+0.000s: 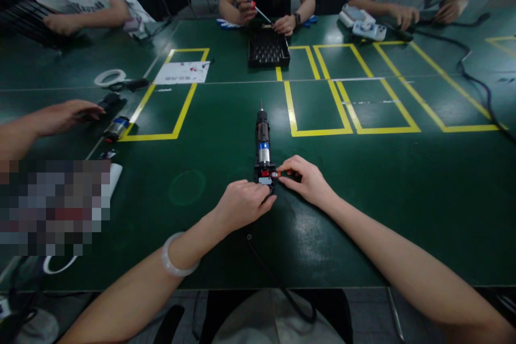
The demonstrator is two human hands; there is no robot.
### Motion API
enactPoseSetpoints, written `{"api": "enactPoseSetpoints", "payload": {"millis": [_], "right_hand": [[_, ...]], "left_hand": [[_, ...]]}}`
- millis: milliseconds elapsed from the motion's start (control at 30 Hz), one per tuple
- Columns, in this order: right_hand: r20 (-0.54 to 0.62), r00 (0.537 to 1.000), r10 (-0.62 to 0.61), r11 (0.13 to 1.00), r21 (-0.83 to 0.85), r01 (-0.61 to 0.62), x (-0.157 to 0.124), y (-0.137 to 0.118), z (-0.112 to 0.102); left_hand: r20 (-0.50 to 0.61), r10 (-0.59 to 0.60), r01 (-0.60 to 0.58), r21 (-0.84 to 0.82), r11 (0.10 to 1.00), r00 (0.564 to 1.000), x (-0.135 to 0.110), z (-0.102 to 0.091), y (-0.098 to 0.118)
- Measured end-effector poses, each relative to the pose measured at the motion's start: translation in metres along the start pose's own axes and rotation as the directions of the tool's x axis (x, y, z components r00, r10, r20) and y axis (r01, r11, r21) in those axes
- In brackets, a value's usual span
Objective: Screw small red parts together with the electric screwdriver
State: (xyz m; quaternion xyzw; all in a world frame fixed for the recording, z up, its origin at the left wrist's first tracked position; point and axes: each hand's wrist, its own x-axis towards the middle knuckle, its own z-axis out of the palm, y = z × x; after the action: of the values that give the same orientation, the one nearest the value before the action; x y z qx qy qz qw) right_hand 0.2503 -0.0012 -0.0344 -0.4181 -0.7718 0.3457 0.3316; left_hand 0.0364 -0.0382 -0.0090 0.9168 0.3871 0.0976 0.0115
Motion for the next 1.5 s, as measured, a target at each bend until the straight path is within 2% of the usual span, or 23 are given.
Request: {"api": "enactPoseSetpoints", "payload": {"millis": [233,367,433,500,567,767,967,1100,1300,1500], "right_hand": [[0.002,0.998,0.067,0.997,0.043,-0.067,-0.001,-0.003,0.0],[-0.005,0.997,0.072,0.995,0.069,-0.071,-0.001,-0.006,0.0],[0.002,0.999,0.049,0.996,0.077,-0.049,-0.002,-0.006,0.001],[0.013,1.0,0.026,0.996,0.084,-0.027,-0.002,-0.007,0.001],[0.02,1.0,0.005,0.996,0.089,-0.007,-0.003,-0.006,0.001],[0.038,0.999,-0.037,0.994,0.102,0.033,-0.004,-0.004,-0.001],[0.081,0.996,-0.037,0.992,0.123,0.027,-0.004,-0.004,-0.003],[0.095,0.994,-0.056,0.992,0.118,0.044,-0.003,-0.003,-0.003],[0.1,0.993,-0.058,0.989,0.139,0.043,-0.004,-0.002,-0.004],[0.11,0.993,-0.052,0.992,0.116,0.04,-0.003,-0.002,-0.005]], "left_hand": [[0.011,-0.018,0.018,-0.037,0.999,1.0,-0.001,-0.002,0.0],[-0.009,-0.1,0.099,-0.101,0.99,0.995,-0.003,-0.008,0.0],[-0.079,-0.199,0.185,-0.161,0.969,0.977,-0.002,-0.013,-0.002],[-0.172,-0.303,0.26,-0.235,0.936,0.937,0.003,-0.016,-0.005],[-0.211,-0.363,0.299,-0.283,0.912,0.908,0.011,-0.017,-0.01],[-0.008,-0.359,0.347,-0.235,0.908,0.933,0.033,-0.001,-0.018],[0.025,-0.404,0.405,-0.11,0.908,0.914,0.039,-0.001,-0.009],[0.029,-0.39,0.391,-0.047,0.919,0.92,0.036,-0.005,-0.013],[0.06,-0.424,0.424,0.014,0.905,0.904,0.025,-0.01,-0.043],[0.112,-0.503,0.493,0.11,0.863,0.857,0.002,-0.023,-0.105]]}}
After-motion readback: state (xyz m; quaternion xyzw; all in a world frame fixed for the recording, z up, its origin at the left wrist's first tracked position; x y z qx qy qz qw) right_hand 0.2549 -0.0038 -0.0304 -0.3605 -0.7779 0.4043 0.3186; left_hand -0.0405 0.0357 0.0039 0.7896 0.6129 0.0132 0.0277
